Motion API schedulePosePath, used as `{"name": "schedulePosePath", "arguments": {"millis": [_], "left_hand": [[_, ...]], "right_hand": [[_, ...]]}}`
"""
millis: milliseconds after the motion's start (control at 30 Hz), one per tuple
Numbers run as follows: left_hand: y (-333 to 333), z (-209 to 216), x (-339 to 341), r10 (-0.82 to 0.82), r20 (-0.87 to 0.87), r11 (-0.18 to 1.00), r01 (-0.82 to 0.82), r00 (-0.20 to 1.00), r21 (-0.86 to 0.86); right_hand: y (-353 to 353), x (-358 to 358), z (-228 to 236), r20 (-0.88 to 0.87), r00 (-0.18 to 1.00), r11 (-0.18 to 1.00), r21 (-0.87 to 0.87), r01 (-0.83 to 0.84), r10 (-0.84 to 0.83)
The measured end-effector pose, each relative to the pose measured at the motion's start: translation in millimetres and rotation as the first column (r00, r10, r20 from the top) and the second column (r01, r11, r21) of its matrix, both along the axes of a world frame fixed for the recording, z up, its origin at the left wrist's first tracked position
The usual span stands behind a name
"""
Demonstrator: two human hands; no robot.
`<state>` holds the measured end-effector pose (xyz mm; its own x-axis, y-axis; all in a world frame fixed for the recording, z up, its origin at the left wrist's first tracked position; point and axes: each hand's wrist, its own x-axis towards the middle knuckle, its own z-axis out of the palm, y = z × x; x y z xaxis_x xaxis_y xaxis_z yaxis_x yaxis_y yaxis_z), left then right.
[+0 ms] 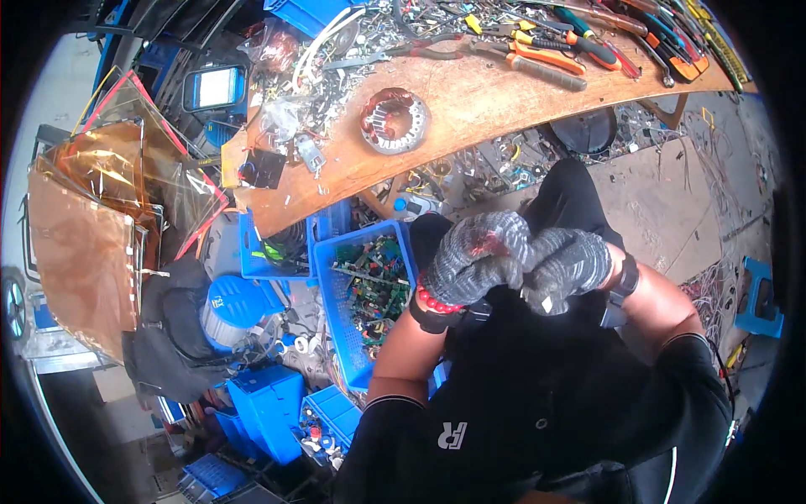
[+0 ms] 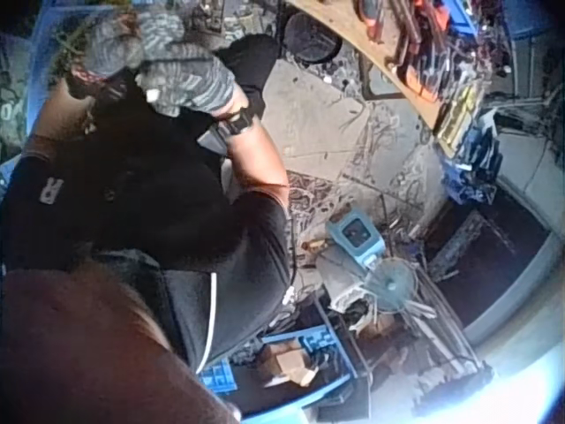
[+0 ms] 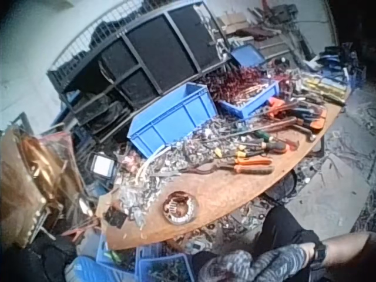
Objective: Sorting through bins of electronic components and dismantling a motor stator at a low workbench.
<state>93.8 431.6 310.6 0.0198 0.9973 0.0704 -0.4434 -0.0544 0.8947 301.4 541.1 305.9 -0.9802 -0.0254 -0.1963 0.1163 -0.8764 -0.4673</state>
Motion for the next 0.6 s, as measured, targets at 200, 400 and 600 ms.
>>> {"name": "schedulePosePath", "arguments": {"millis": [200, 400, 600], "left_hand": [[2.2, 13.7, -24.0, -0.044, -0.284, 0.988, 0.085, 0.958, 0.131], [8.7, 20.5, -52.1, -0.088, -0.815, 0.980, 0.195, 0.573, 0.031], [5.7, 5.8, -51.7, -0.636, -0.004, 0.696, 0.570, 0.772, -0.437]], "right_hand": [[12.4, -11.3, 20.2, -0.457, 0.889, 0.202, 0.870, 0.450, -0.014], [28.4, -8.3, 49.0, -0.204, 0.966, -0.602, 0.756, 0.257, 0.156], [30.7, -21.5, 62.0, -0.168, 0.960, -0.856, 0.436, 0.278, 0.226]]}}
